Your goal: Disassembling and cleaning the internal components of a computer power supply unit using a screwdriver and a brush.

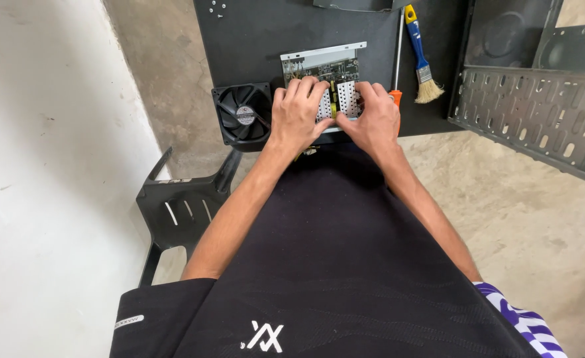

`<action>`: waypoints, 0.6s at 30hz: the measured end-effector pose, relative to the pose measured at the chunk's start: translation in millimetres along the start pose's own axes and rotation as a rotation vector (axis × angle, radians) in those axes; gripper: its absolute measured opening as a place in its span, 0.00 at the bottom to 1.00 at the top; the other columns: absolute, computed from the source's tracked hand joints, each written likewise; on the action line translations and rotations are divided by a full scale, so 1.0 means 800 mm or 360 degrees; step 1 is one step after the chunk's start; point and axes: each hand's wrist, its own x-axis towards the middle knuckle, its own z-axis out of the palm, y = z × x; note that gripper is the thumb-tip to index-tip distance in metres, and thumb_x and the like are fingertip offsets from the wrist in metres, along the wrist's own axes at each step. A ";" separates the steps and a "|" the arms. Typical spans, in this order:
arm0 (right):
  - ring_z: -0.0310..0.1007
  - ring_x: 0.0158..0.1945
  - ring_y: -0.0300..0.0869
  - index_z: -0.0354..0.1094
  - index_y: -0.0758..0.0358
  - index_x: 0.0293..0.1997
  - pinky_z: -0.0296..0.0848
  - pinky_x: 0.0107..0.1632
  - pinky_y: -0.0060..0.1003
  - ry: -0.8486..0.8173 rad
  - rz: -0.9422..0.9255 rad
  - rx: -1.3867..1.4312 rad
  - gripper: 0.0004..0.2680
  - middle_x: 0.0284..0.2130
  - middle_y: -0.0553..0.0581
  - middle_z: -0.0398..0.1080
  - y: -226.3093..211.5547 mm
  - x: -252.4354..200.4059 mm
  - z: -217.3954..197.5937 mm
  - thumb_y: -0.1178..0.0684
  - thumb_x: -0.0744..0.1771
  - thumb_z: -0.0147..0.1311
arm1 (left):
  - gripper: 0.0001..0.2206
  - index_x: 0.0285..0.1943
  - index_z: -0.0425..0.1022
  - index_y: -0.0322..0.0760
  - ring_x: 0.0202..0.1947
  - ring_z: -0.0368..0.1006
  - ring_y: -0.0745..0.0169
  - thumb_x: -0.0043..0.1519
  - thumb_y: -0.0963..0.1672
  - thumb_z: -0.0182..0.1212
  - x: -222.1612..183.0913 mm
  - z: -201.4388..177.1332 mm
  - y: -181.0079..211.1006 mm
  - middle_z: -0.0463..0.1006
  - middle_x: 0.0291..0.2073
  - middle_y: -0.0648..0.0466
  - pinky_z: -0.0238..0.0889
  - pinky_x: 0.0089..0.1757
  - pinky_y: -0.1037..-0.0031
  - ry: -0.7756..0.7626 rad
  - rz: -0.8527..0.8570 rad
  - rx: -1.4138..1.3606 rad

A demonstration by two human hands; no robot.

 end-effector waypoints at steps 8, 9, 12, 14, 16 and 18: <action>0.77 0.35 0.60 0.72 0.54 0.50 0.77 0.36 0.55 0.0130 -0.0143 -0.0070 0.20 0.33 0.54 0.66 -0.013 -0.003 -0.012 0.42 0.57 0.68 | 0.27 0.63 0.70 0.44 0.57 0.68 0.57 0.56 0.51 0.74 -0.010 -0.034 0.008 0.71 0.53 0.54 0.65 0.48 0.61 -0.0004 -0.0088 -0.0207; 0.77 0.35 0.59 0.72 0.56 0.50 0.77 0.35 0.54 0.0130 -0.0164 -0.0076 0.20 0.33 0.54 0.66 -0.012 -0.002 -0.012 0.43 0.58 0.68 | 0.23 0.63 0.71 0.45 0.58 0.68 0.57 0.61 0.50 0.69 -0.011 -0.043 0.010 0.72 0.53 0.53 0.65 0.50 0.60 -0.0031 -0.0156 -0.0299; 0.77 0.33 0.58 0.73 0.55 0.49 0.76 0.36 0.53 0.0145 -0.0144 -0.0033 0.20 0.31 0.52 0.66 -0.004 -0.004 -0.007 0.43 0.57 0.69 | 0.19 0.63 0.70 0.46 0.57 0.68 0.56 0.62 0.45 0.64 -0.033 -0.041 -0.029 0.71 0.53 0.56 0.64 0.48 0.61 0.0165 -0.0415 -0.0236; 0.77 0.33 0.58 0.73 0.55 0.49 0.75 0.37 0.53 0.0136 -0.0128 -0.0014 0.20 0.31 0.52 0.66 0.001 -0.005 -0.005 0.43 0.56 0.69 | 0.22 0.65 0.70 0.47 0.61 0.62 0.55 0.61 0.47 0.66 -0.056 -0.038 -0.052 0.68 0.57 0.57 0.61 0.50 0.54 0.0164 -0.0526 -0.0155; 0.76 0.32 0.58 0.73 0.55 0.49 0.75 0.37 0.54 0.0118 -0.0126 0.0019 0.20 0.30 0.52 0.67 0.006 -0.007 0.002 0.43 0.56 0.69 | 0.25 0.66 0.69 0.49 0.66 0.56 0.55 0.60 0.50 0.68 -0.079 -0.039 -0.066 0.65 0.61 0.58 0.57 0.53 0.48 0.0163 -0.0651 -0.0060; 0.77 0.32 0.56 0.73 0.52 0.48 0.75 0.37 0.53 0.0095 -0.0131 0.0009 0.20 0.29 0.51 0.67 0.015 -0.004 0.007 0.42 0.56 0.69 | 0.37 0.75 0.59 0.46 0.75 0.38 0.37 0.60 0.53 0.76 -0.095 -0.043 -0.071 0.51 0.73 0.49 0.46 0.54 0.23 0.0087 -0.0913 -0.0130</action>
